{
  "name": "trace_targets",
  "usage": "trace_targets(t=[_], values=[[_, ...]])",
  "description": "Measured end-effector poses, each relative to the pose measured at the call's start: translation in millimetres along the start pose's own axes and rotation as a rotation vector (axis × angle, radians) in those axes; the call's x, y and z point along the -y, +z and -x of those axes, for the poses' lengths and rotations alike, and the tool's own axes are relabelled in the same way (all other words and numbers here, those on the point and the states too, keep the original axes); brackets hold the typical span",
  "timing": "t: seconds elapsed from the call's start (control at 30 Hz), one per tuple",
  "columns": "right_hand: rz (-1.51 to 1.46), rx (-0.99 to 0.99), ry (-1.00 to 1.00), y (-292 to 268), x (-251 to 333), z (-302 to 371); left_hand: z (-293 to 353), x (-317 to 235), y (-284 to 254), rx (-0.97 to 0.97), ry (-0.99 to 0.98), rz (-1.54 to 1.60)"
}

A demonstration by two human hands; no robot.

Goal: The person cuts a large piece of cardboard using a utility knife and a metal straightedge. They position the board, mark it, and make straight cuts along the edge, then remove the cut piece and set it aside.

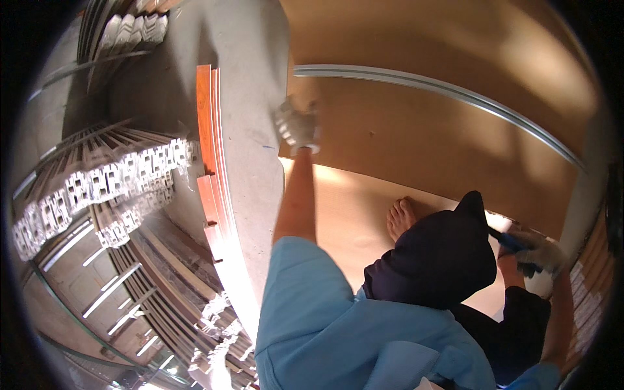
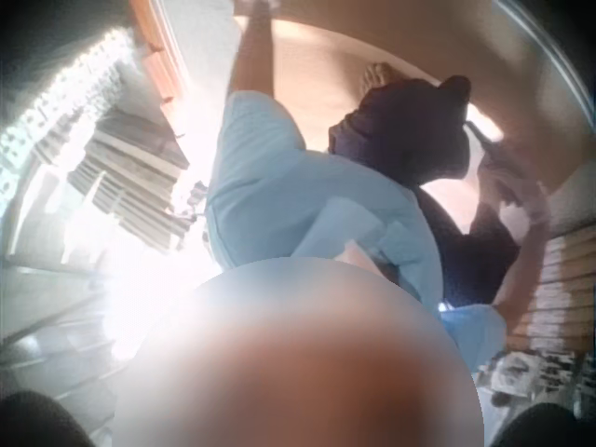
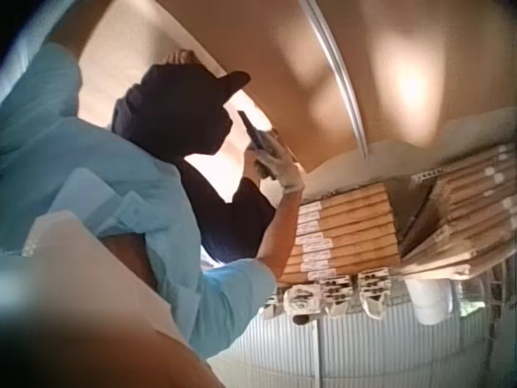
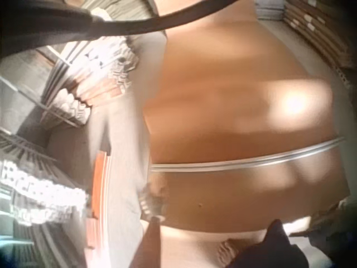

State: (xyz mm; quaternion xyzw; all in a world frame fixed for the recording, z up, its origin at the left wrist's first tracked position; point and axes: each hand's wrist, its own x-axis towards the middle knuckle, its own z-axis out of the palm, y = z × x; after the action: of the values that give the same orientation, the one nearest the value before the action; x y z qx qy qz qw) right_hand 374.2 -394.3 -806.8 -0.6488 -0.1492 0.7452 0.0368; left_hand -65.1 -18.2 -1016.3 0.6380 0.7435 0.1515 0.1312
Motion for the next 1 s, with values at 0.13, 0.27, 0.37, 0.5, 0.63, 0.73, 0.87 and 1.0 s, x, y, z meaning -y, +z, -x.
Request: trace_targets(t=[0.13,0.27,0.37,0.5,0.63,0.73,0.87,1.0], values=[[0.23,-0.071,-0.232,67.1,94.7,-34.3,-55.1,135.2,-64.4,0.385,-0.197,-0.24],[0.657,0.063,-0.39,195.4,195.3,-110.2,-79.0,199.9,-107.4,0.892,-0.316,0.274],[0.927,-0.123,-0.879,306.7,238.0,-175.9,-87.5,229.6,-114.0,0.945,-0.125,0.083],[0.968,-0.198,-1.069,430.4,257.7,-250.8,-87.1,270.1,-122.4,0.95,0.048,-0.043],[1.041,-0.325,-1.277,499.5,254.2,-305.9,-84.6,298.6,-135.6,1.002,-0.046,-0.034],[1.072,-0.401,-1.335,521.4,256.1,-335.8,-86.4,308.1,-140.2,0.969,0.001,-0.147],[1.141,-0.432,-1.312,536.1,258.0,-360.4,-89.0,316.5,-133.7,0.937,-0.023,-0.17],[1.151,-0.456,-1.267,548.1,257.4,-375.4,-93.1,331.8,-122.1,0.952,-0.084,-0.209]])
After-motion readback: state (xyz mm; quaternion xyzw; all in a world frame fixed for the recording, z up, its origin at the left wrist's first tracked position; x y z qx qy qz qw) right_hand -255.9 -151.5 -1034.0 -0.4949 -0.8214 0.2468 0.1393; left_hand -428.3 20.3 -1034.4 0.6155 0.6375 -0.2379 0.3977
